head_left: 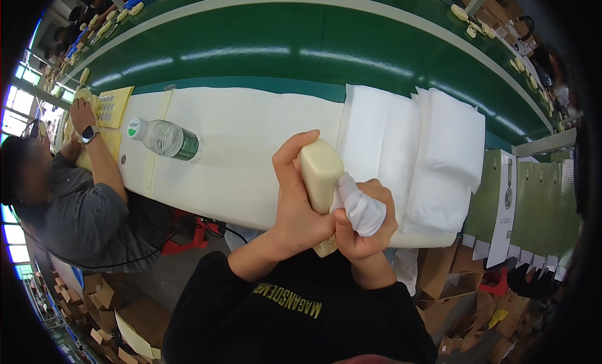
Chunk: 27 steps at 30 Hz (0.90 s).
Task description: The recorder is packaging small handheld electric fans into foam protectors and placing them into boxes on an assembly line.
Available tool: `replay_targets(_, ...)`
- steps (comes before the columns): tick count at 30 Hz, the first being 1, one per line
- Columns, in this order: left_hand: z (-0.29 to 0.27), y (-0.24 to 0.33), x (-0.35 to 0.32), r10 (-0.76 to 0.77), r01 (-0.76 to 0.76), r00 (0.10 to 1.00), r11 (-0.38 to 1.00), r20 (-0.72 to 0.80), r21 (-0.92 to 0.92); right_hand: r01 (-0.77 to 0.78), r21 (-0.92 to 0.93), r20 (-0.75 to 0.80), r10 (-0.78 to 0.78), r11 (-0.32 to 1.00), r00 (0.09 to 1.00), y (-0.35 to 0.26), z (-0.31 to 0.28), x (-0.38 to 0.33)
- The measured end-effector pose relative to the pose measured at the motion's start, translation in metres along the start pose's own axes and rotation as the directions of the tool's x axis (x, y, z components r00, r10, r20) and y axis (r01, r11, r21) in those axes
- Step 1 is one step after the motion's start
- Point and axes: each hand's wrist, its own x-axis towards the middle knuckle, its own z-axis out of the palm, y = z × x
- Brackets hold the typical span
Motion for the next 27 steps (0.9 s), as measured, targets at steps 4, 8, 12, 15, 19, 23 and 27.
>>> replay_targets(4, -0.002, 0.001, -0.005, -0.015, 0.014, 1.000, 0.998, 0.009, 0.068, 0.024, -0.082, 0.110, -0.015, 0.996, 0.994, -0.002, -0.003, 0.001)
replay_targets(8, -0.003, 0.004, -0.009, -0.029, 0.029, 1.000, 0.996, 0.006, 0.090, 0.035, -0.058, 0.115, -0.028, 0.998, 0.993, -0.003, -0.001, 0.006)
replay_targets(12, -0.003, 0.004, -0.010, -0.054, 0.052, 0.998, 0.994, 0.018, 0.096, 0.011, -0.065, 0.149, -0.002, 0.998, 0.989, -0.006, -0.004, 0.004)
replay_targets(15, -0.002, 0.003, -0.012, -0.094, 0.095, 0.996, 0.993, -0.004, 0.071, 0.022, -0.130, 0.149, -0.003, 0.991, 0.989, -0.007, -0.004, 0.002)
replay_targets(19, -0.003, 0.004, -0.011, -0.075, 0.077, 0.996, 0.995, -0.039, 0.063, 0.001, -0.078, 0.139, 0.010, 0.997, 0.990, -0.008, 0.002, 0.008)
replay_targets(23, -0.003, 0.006, -0.010, 0.007, -0.007, 1.000, 0.993, -0.002, 0.117, -0.052, -0.067, 0.144, 0.061, 0.996, 0.988, -0.011, -0.002, 0.009)
replay_targets(27, -0.003, 0.002, -0.012, -0.074, 0.074, 0.997, 0.995, -0.013, 0.066, -0.012, -0.133, 0.171, 0.035, 0.991, 0.985, -0.009, -0.003, 0.009)
